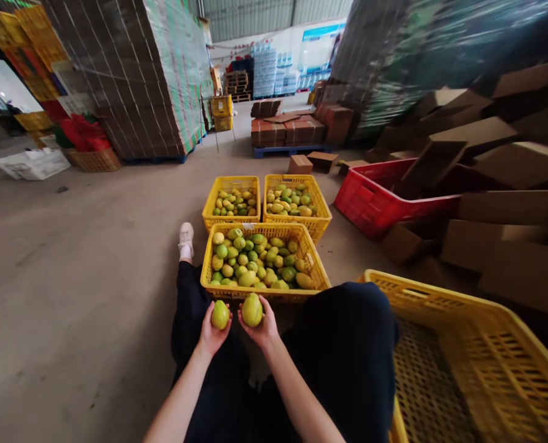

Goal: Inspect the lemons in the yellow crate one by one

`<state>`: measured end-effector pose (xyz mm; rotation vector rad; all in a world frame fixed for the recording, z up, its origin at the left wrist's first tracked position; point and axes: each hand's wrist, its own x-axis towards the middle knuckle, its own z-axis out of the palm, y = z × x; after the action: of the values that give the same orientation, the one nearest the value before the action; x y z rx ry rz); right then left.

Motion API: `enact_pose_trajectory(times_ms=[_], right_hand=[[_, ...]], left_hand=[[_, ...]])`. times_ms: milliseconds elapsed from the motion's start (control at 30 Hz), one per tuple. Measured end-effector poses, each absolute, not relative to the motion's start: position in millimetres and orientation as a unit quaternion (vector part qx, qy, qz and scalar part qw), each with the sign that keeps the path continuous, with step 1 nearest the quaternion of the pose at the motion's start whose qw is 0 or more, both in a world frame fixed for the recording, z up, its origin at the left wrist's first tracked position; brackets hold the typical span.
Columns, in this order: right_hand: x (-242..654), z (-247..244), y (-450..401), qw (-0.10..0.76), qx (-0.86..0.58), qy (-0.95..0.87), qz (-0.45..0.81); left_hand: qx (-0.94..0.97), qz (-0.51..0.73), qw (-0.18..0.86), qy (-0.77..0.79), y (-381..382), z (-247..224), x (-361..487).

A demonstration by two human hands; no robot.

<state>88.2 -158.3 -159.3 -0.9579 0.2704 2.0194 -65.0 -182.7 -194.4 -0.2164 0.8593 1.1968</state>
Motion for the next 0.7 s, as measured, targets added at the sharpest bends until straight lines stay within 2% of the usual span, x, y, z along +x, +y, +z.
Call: enact_pose_trajectory(times_ms=[267, 400, 700], right_hand=[[93, -171, -162, 0.440, -0.408, 0.113, 0.792], [97, -169, -170, 0.435, -0.416, 0.113, 0.790], [113, -134, -165, 0.474, -0.416, 0.074, 0.773]], left_hand=[[-0.139, 0.548, 0.754, 0.334, -171, -216, -76], [-0.136, 0.536, 0.735, 0.392, -169, -219, -81], [-0.086, 0.505, 0.746, 0.425, -160, -199, -81]])
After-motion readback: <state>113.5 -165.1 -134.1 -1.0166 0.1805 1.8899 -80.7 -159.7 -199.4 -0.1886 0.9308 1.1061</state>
